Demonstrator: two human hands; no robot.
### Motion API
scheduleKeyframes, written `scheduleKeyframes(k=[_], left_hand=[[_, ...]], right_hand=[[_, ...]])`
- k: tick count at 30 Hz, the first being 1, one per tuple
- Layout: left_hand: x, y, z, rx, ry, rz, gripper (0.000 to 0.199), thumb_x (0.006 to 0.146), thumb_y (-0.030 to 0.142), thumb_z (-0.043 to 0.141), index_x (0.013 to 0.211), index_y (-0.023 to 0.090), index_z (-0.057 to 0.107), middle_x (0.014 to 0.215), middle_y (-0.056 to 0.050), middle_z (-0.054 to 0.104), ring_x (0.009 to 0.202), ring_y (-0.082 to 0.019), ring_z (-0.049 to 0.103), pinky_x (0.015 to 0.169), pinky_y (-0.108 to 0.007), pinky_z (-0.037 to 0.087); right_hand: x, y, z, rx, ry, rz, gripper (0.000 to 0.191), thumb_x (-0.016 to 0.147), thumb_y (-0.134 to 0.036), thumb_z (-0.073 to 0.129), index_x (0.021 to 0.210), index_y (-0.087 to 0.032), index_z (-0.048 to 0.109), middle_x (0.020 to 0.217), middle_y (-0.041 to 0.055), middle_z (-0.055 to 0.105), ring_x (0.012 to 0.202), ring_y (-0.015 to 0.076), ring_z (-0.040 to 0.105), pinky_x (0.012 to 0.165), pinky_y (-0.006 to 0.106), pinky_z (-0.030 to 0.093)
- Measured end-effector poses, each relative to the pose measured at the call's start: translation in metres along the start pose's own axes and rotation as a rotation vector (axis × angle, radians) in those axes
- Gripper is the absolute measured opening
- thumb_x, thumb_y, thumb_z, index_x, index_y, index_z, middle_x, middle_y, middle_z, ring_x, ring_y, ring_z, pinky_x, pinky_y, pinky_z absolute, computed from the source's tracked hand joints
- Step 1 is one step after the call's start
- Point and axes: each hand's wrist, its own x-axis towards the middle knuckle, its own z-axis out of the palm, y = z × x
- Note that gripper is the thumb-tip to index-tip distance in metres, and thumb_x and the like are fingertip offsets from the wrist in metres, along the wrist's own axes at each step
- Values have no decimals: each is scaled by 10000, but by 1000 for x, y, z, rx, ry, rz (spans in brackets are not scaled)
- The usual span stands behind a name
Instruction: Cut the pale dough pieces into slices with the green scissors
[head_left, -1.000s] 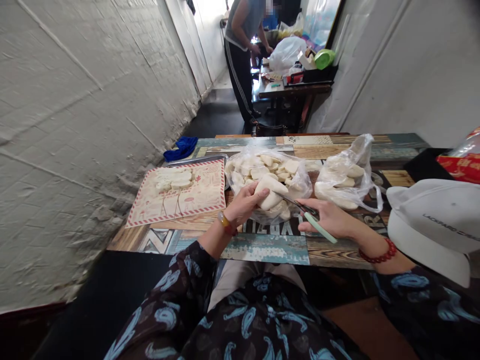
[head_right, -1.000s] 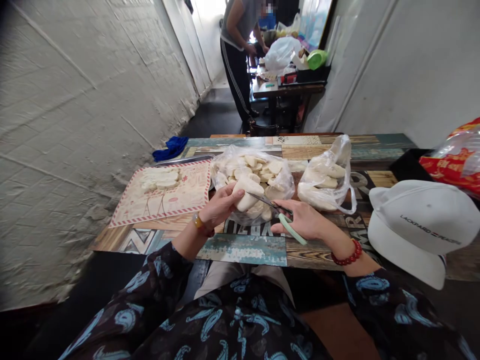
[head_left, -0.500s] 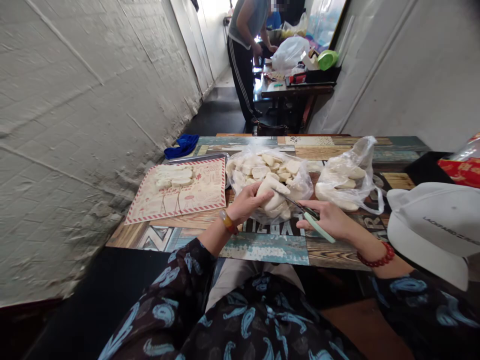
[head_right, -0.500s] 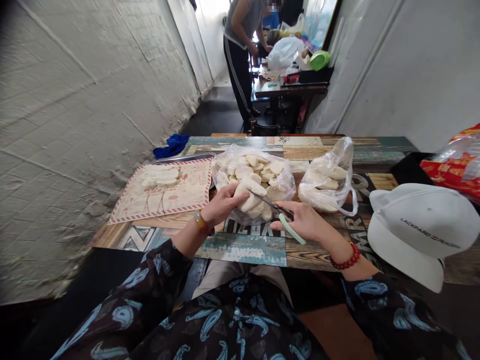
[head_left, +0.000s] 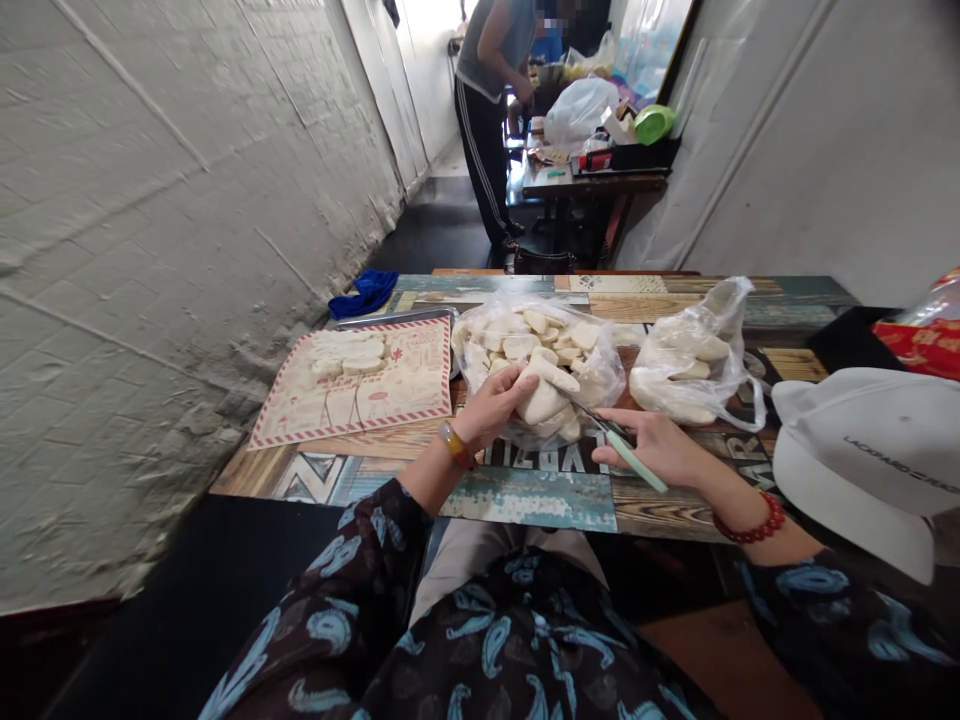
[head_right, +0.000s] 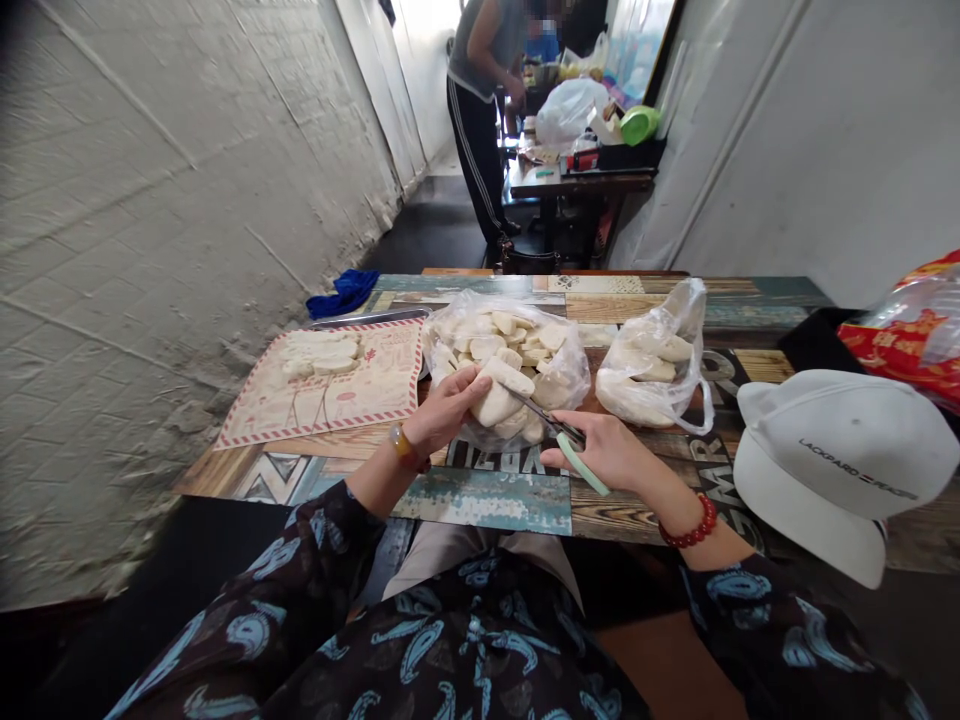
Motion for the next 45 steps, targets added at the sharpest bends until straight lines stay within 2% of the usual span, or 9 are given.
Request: scheduleKeyframes(k=[3, 9, 16, 22, 28, 32, 37, 42, 45], left_hand=[[0, 0, -1, 57, 4, 29, 463, 728, 558, 753, 892, 141, 636, 803, -6, 626, 725, -114, 533, 656, -219, 426], [0, -1, -2, 103, -8, 46, 486, 758, 569, 719, 966, 134, 654, 860, -31, 661, 756, -135, 561, 679, -233, 434], [-2, 2, -2, 226, -67, 66, 478, 809, 539, 680, 1046, 125, 664, 929, -53, 681, 821, -158, 587, 721, -245, 444], [-2, 5, -5, 230, -72, 73, 471, 814, 540, 670, 1044, 129, 681, 921, -47, 689, 812, -155, 586, 721, -243, 443], [1, 3, -8, 191, -65, 43, 451, 787, 549, 693, 969, 136, 687, 856, -30, 677, 779, -149, 578, 689, -236, 428], [2, 1, -10, 147, -74, 9, 457, 773, 550, 710, 950, 130, 672, 841, -29, 667, 757, -140, 567, 670, -230, 416], [2, 0, -11, 94, -52, 41, 449, 767, 529, 731, 972, 138, 646, 870, -23, 647, 778, -129, 557, 698, -225, 427], [1, 2, -10, 169, -34, 59, 443, 785, 545, 702, 960, 142, 650, 850, -19, 635, 736, -121, 529, 658, -218, 407], [1, 3, -7, 270, -40, 60, 460, 793, 559, 680, 972, 136, 677, 863, -34, 651, 748, -138, 541, 648, -227, 410]], right_hand=[[3, -2, 0, -31, -10, 40, 718, 739, -500, 726, 1322, -89, 644, 922, 92, 774, 859, 285, 706, 883, 400, 542], [5, 1, 1, 36, -56, 21, 730, 717, -483, 743, 1344, -130, 624, 1018, 88, 762, 889, 266, 698, 850, 367, 553], [10, -4, 2, 11, -71, 30, 785, 714, -496, 740, 1377, -104, 591, 1094, 120, 750, 932, 284, 700, 887, 387, 550], [15, -1, 3, 43, -20, -36, 684, 738, -512, 732, 1290, -113, 670, 1081, 106, 768, 983, 316, 700, 940, 425, 532], [15, 10, 5, 65, 15, -107, 532, 795, -535, 700, 1155, -147, 754, 1065, 93, 782, 940, 325, 720, 839, 400, 568], [15, 12, 5, 4, 72, -84, 518, 766, -507, 732, 1141, -149, 762, 1067, 115, 780, 950, 338, 721, 865, 419, 564], [14, 6, -3, -12, 0, -40, 636, 742, -503, 744, 1261, -139, 693, 1130, 108, 759, 1009, 315, 702, 922, 402, 543], [13, 2, -6, -26, -93, -2, 646, 749, -478, 724, 1298, -142, 662, 982, 72, 776, 916, 279, 702, 873, 377, 543], [16, -1, -2, 5, -76, -12, 638, 739, -474, 729, 1289, -157, 668, 935, 57, 771, 871, 264, 697, 811, 350, 551]])
